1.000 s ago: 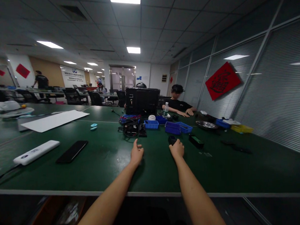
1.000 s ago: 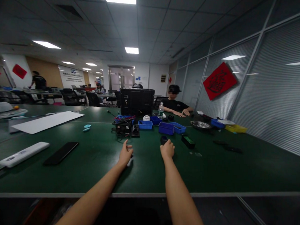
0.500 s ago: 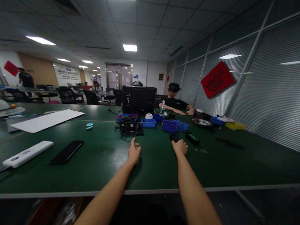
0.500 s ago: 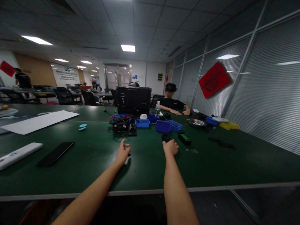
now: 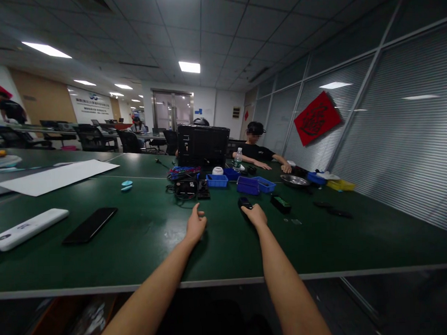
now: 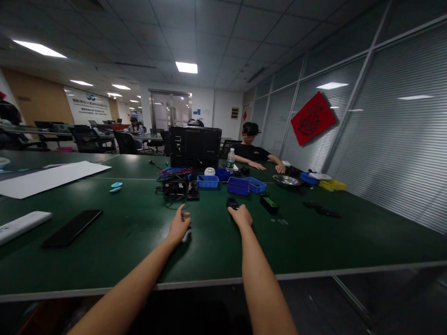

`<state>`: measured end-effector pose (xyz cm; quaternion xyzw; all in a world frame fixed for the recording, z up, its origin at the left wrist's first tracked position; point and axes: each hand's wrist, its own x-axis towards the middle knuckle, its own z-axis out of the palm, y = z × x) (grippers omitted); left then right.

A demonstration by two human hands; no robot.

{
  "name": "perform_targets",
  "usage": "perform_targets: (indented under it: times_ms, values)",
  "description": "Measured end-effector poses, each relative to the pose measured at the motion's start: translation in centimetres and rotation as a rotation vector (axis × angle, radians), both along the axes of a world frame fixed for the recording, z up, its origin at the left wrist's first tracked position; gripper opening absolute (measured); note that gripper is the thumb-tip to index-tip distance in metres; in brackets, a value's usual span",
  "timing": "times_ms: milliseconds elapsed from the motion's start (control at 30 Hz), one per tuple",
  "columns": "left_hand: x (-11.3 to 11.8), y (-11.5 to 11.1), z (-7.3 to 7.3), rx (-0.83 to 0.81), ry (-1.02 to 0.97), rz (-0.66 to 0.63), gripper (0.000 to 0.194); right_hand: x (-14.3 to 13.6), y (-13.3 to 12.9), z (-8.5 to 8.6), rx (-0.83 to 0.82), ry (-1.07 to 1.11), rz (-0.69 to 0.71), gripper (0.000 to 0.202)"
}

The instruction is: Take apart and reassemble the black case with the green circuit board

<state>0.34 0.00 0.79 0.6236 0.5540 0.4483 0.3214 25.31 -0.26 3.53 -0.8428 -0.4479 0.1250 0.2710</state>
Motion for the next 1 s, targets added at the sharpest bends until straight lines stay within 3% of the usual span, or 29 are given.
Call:
perform_targets:
  times_ms: [100,200,467,733,1000]
  values:
    - [0.1,-0.1,0.1,0.003,0.015,-0.002,0.063,-1.7,0.2,0.1,0.033,0.018,0.098,0.071]
    - [0.0,0.0,0.0,0.004,0.026,-0.003,0.063,-2.6,0.3,0.0,0.075,0.031,0.089,0.071]
    - [0.0,0.1,-0.1,0.018,0.024,-0.012,0.062,-3.9,0.2,-0.7,0.088,-0.090,0.189,0.052]
    - [0.1,-0.1,0.1,0.016,0.025,-0.009,0.062,-5.3,0.0,-1.0,0.212,-0.026,0.441,0.041]
    - [0.1,-0.1,0.0,0.018,0.029,-0.009,0.062,-5.8,-0.4,-1.0,0.223,-0.017,0.447,0.048]
